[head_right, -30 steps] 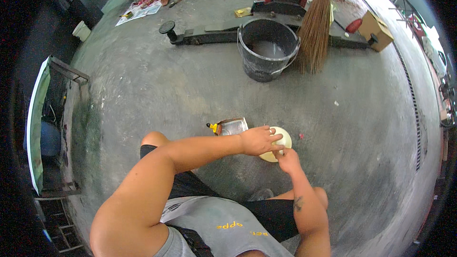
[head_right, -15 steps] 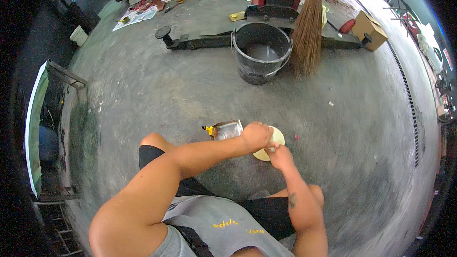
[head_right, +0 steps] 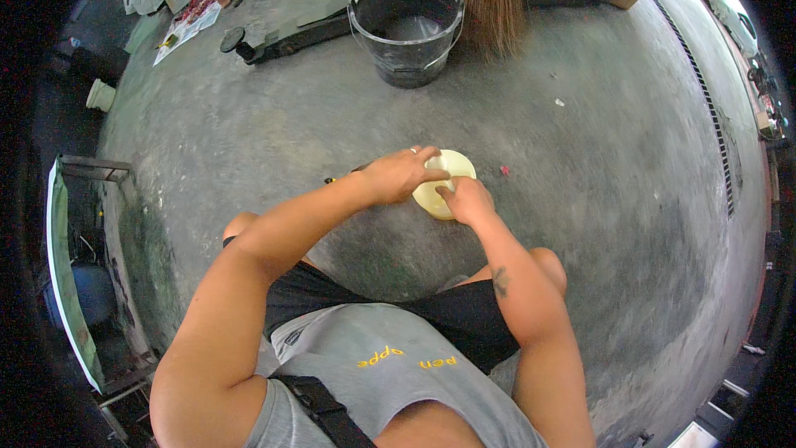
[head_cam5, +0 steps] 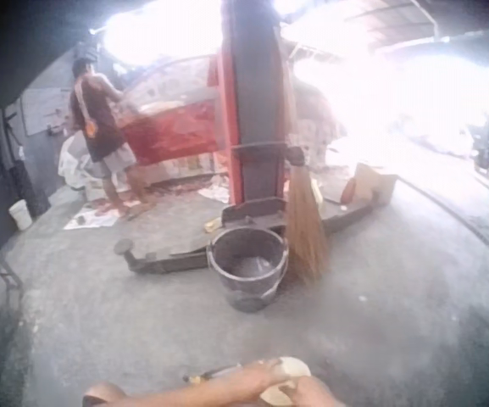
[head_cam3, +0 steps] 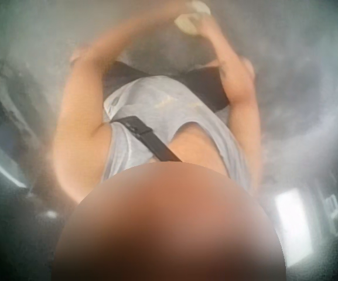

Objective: The person scrapes red paint residue from a gray car part using a scraper and a cloth, then pours yellow paint into a tray and applies it with a brush to the same part. The part is masked with newspaper and tape during the process.

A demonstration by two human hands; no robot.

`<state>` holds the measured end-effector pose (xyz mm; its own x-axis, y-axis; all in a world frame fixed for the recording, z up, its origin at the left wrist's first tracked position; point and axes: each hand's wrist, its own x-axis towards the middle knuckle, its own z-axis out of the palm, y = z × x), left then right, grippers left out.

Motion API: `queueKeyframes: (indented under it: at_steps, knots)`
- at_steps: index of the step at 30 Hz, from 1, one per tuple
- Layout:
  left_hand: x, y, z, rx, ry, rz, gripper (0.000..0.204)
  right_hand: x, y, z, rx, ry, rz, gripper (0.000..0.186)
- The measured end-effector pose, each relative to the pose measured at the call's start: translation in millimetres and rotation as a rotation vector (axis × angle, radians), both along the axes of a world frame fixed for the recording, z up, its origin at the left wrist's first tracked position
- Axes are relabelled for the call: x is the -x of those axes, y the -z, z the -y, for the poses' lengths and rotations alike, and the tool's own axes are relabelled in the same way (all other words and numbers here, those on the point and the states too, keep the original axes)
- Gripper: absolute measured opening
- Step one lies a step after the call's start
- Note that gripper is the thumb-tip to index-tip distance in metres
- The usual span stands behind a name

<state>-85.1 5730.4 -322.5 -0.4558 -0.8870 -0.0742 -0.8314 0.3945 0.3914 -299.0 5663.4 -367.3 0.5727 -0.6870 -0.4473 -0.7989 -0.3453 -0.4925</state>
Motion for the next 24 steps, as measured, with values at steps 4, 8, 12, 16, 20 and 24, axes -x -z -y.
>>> queueKeyframes:
  at_steps: [4,8,12,16,20,24]
  knots:
    - [3.0,-0.8,6.0,-0.024,-0.125,0.021,0.05,-0.7,6.2,1.1,0.032,-0.034,-0.007,0.048]
    - [-3.4,-13.0,13.5,-0.094,-0.417,-0.168,0.048,0.4,6.8,2.0,0.01,-0.042,-0.036,0.049]
    - [-31.4,7.7,-8.7,-0.134,-0.771,-0.438,0.056,3.6,-1.3,3.7,-0.058,-0.025,-0.079,0.049]
    - [-19.6,90.6,-74.7,-0.335,-0.922,-0.801,0.05,7.7,-10.4,5.9,-0.066,-0.042,-0.172,0.05]
    - [-3.4,179.5,-122.7,-0.597,-1.016,-0.577,0.055,9.8,-9.3,6.5,-0.036,-0.065,-0.137,0.051]
    - [1.8,243.5,-141.6,-0.6,-1.125,-0.518,0.063,10.9,2.3,2.6,-0.057,-0.024,-0.106,0.05]
